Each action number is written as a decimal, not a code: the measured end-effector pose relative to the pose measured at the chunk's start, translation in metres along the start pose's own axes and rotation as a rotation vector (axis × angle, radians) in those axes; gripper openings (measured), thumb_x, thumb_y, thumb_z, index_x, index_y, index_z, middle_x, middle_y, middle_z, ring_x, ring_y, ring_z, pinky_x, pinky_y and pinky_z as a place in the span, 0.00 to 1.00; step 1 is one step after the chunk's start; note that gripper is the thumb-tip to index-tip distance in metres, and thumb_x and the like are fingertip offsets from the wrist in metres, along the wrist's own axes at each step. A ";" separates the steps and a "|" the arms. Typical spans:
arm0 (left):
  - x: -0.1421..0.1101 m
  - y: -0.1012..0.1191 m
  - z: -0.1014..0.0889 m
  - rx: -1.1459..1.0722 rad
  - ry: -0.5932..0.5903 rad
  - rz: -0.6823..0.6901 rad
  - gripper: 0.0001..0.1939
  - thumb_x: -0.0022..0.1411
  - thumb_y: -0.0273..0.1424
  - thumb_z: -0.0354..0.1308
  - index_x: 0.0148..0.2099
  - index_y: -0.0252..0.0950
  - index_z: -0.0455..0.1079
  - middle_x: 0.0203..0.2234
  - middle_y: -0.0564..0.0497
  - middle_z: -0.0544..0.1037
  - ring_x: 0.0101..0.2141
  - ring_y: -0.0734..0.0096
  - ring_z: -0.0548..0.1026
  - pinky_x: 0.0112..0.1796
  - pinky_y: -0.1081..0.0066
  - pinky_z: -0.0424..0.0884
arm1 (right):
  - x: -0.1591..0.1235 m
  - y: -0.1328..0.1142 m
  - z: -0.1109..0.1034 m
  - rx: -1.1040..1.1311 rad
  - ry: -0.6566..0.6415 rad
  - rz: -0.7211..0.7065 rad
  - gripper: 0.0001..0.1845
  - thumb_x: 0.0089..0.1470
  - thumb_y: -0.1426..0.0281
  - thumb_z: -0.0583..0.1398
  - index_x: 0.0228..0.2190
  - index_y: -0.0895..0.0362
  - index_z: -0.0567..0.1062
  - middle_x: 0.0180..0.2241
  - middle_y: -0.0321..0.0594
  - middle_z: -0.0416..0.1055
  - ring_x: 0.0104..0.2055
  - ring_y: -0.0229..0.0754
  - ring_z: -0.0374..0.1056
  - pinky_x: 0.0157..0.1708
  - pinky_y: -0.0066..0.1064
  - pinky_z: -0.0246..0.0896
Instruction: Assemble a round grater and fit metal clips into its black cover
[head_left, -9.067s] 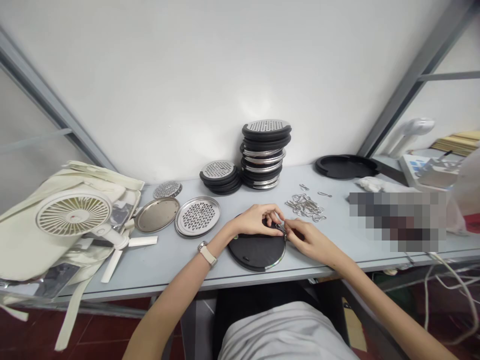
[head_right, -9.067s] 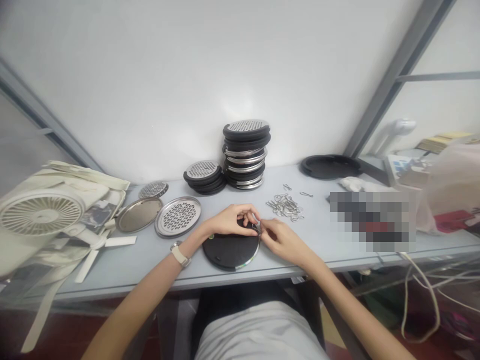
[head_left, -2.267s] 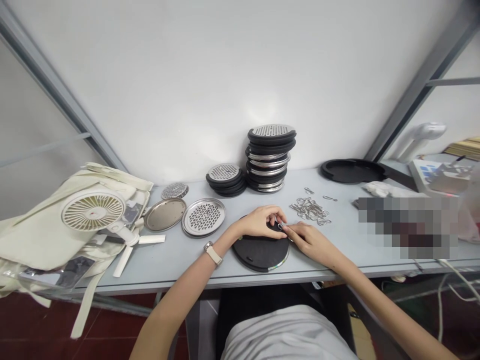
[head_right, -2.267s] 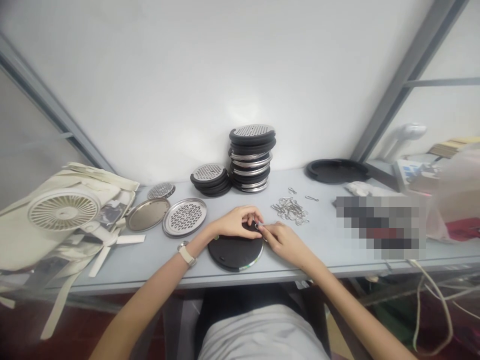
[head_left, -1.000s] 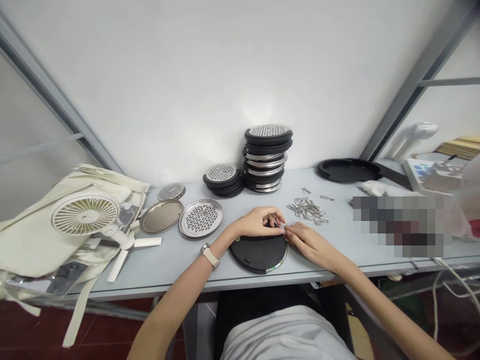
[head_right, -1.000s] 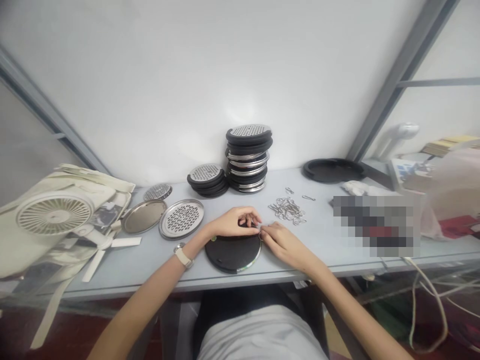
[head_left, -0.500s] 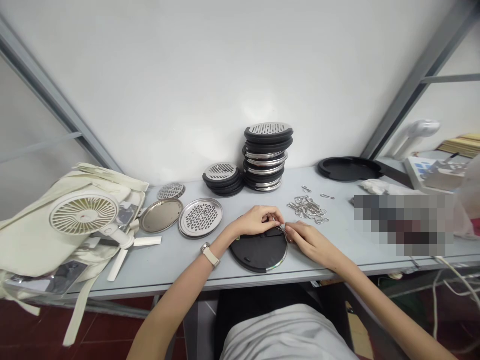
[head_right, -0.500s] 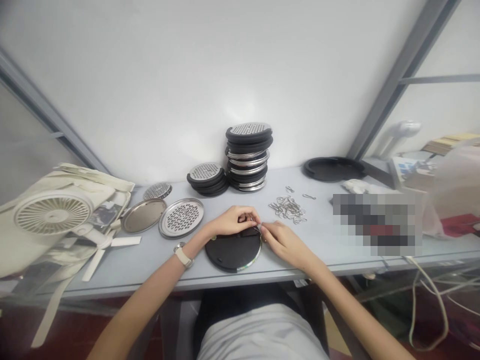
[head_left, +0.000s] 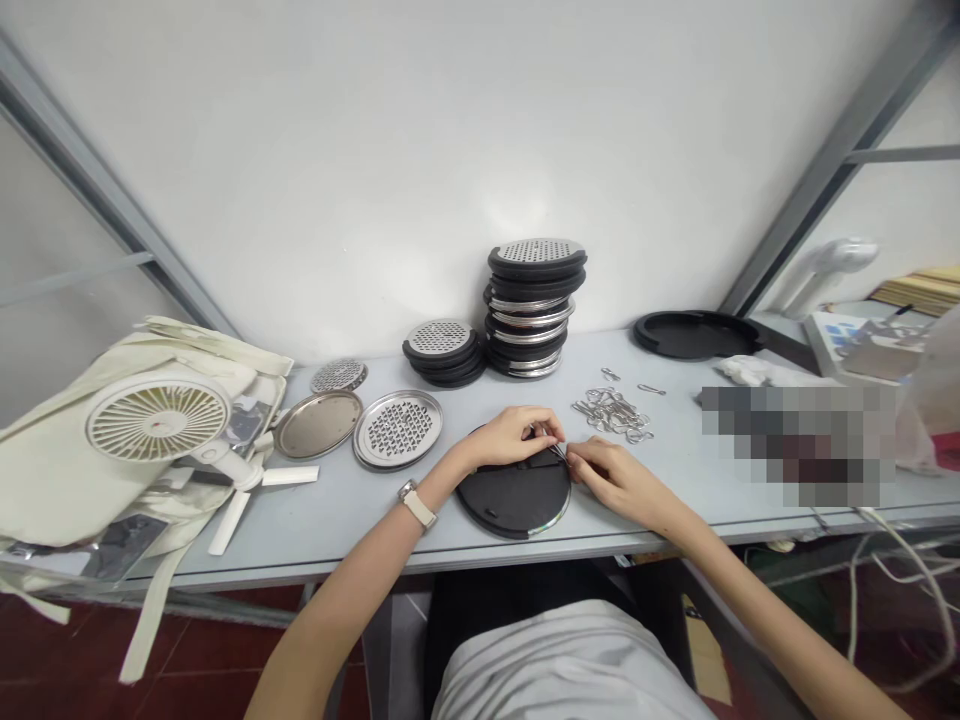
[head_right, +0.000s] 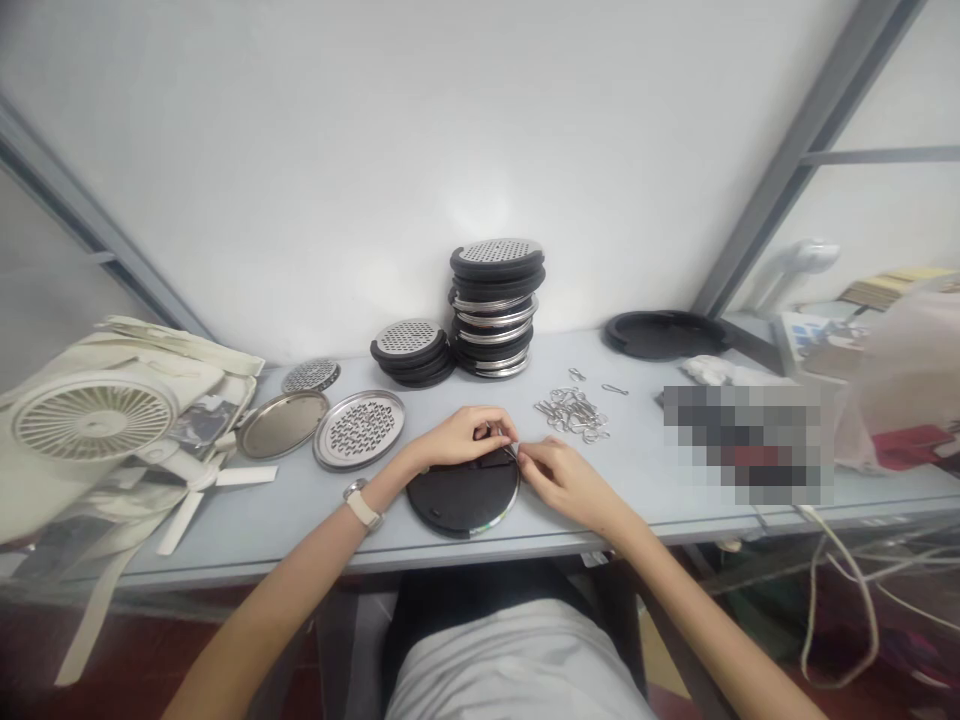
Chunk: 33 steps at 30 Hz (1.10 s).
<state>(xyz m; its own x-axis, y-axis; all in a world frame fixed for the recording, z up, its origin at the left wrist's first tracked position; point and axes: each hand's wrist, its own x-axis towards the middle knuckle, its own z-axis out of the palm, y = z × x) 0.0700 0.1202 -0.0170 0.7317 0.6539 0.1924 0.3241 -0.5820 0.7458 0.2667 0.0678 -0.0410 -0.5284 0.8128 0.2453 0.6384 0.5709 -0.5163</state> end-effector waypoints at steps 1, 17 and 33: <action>0.000 0.000 0.000 0.000 -0.001 0.001 0.08 0.60 0.29 0.53 0.40 0.32 0.71 0.34 0.50 0.75 0.32 0.75 0.68 0.34 0.75 0.64 | 0.000 0.000 0.000 -0.008 -0.005 -0.004 0.18 0.62 0.68 0.47 0.22 0.55 0.65 0.21 0.36 0.66 0.27 0.40 0.63 0.30 0.30 0.56; -0.002 0.000 0.001 -0.007 0.015 0.074 0.10 0.55 0.26 0.56 0.41 0.33 0.69 0.36 0.50 0.73 0.31 0.78 0.67 0.34 0.76 0.64 | 0.003 0.001 0.015 -0.311 0.049 0.039 0.23 0.64 0.67 0.43 0.24 0.57 0.71 0.23 0.45 0.72 0.27 0.45 0.66 0.33 0.34 0.56; -0.003 0.000 0.002 0.050 -0.009 0.092 0.12 0.49 0.28 0.60 0.39 0.34 0.68 0.34 0.51 0.73 0.33 0.75 0.69 0.37 0.75 0.67 | 0.001 -0.008 0.018 -0.244 0.080 0.134 0.25 0.65 0.66 0.43 0.21 0.56 0.69 0.21 0.43 0.73 0.27 0.45 0.68 0.31 0.32 0.53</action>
<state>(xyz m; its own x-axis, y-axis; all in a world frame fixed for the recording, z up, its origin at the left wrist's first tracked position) 0.0688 0.1175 -0.0188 0.7651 0.5922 0.2528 0.2847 -0.6632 0.6922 0.2507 0.0623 -0.0514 -0.3902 0.8840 0.2574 0.8208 0.4607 -0.3378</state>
